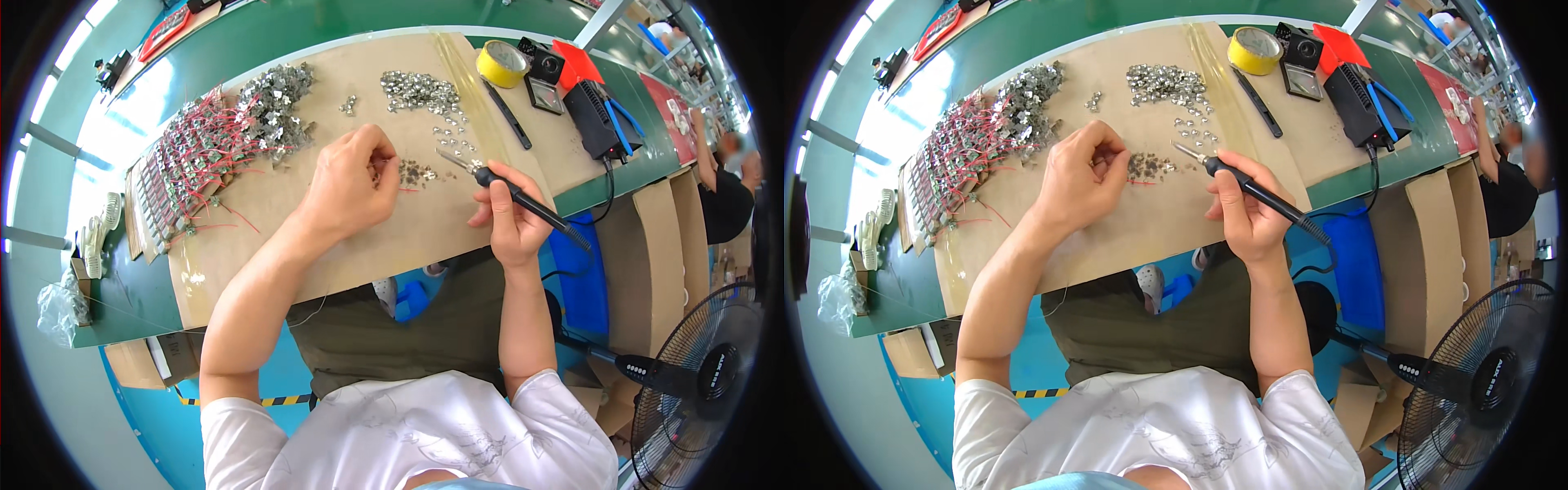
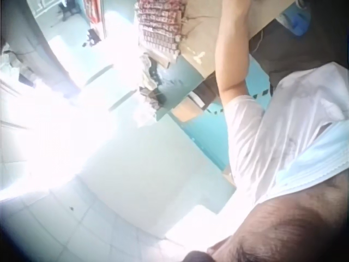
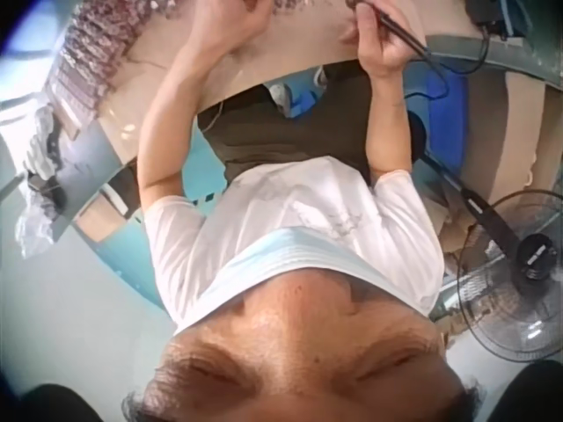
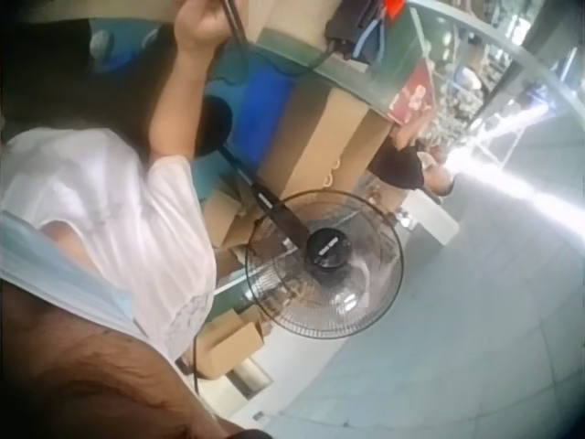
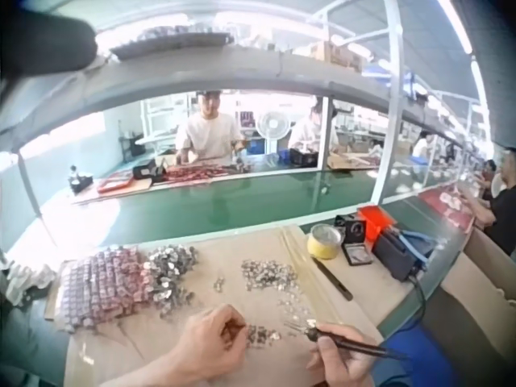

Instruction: Soldering wires onto small electronic components on an assembly line.

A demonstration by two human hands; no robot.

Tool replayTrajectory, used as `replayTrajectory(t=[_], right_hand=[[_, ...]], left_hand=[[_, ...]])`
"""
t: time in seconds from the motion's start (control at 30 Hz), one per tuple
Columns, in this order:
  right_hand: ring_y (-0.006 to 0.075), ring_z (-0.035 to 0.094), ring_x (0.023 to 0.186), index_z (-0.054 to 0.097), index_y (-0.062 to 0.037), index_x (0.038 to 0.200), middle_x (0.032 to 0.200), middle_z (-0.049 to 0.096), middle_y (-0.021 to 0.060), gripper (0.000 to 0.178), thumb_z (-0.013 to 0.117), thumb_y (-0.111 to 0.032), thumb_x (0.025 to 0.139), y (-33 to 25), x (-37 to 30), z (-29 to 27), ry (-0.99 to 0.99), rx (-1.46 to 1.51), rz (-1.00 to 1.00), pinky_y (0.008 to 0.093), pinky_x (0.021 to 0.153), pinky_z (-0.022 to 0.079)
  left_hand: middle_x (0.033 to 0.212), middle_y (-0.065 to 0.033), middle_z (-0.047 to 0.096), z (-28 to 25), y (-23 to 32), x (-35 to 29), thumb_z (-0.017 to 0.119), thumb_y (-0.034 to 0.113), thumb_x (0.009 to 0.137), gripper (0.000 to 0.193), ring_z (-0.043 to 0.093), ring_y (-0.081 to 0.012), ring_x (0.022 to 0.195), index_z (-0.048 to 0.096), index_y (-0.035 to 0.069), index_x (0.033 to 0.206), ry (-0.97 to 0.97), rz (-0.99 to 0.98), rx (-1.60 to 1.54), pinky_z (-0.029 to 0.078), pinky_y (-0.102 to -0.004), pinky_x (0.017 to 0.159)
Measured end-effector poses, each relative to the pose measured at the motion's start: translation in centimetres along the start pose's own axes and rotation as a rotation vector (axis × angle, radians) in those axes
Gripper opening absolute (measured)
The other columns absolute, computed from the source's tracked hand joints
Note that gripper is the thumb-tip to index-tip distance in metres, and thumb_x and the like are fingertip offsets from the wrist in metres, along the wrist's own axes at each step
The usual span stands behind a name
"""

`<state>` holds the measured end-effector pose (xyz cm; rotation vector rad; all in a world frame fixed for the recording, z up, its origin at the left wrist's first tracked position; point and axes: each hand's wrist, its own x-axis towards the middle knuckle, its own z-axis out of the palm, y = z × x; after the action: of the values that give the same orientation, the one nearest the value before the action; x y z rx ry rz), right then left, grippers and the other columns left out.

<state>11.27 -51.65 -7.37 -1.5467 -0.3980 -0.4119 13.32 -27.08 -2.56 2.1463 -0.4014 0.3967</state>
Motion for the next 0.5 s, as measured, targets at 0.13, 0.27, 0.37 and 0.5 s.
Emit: replayTrajectory(t=[0.13, 0.27, 0.37, 0.5], right_hand=[[0.0076, 0.062, 0.055, 0.07, 0.0063, 0.115, 0.078, 0.071, 0.0083, 0.017, 0.064, -0.004, 0.103, -0.1, -0.3, 0.0, 0.013, -0.12, -0.064, 0.0236, 0.052, 0.055], [0.0076, 0.064, 0.056, 0.072, 0.0058, 0.107, 0.075, 0.07, 0.007, 0.012, 0.065, -0.001, 0.099, -0.2, 0.1, -0.1, -0.054, -0.284, -0.157, 0.0225, 0.051, 0.054], [0.0089, 0.067, 0.057, 0.072, 0.0061, 0.105, 0.077, 0.072, 0.0076, 0.011, 0.066, 0.001, 0.098, -0.3, 0.2, -0.1, -0.074, -0.302, -0.146, 0.0223, 0.052, 0.054], [0.0099, 0.068, 0.058, 0.073, 0.0064, 0.104, 0.078, 0.072, 0.0085, 0.011, 0.066, 0.002, 0.097, -0.3, 0.5, -0.1, -0.098, -0.348, -0.189, 0.0221, 0.052, 0.054]], left_hand=[[0.086, -0.0148, 0.067, 0.8, -0.5, -0.2, 0.071, 0.004, 0.087, 0.009, 0.069, -0.0304, 0.077, 0.063, 0.0, 0.089, -0.058, 0.014, 0.041, 0.056, -0.0408, 0.07], [0.09, -0.0143, 0.068, 1.1, -0.9, -0.3, 0.073, 0.009, 0.087, 0.011, 0.068, -0.0354, 0.086, 0.065, 0.001, 0.089, -0.091, 0.093, 0.132, 0.056, -0.0456, 0.077], [0.09, -0.0151, 0.068, 1.5, -1.1, -0.3, 0.072, 0.009, 0.087, 0.01, 0.068, -0.0367, 0.087, 0.066, 0.001, 0.089, -0.098, 0.089, 0.136, 0.056, -0.0464, 0.077], [0.091, -0.0154, 0.068, 1.6, -0.9, -0.3, 0.071, 0.009, 0.088, 0.009, 0.068, -0.0376, 0.087, 0.067, 0.001, 0.089, -0.111, 0.117, 0.201, 0.056, -0.047, 0.078]])
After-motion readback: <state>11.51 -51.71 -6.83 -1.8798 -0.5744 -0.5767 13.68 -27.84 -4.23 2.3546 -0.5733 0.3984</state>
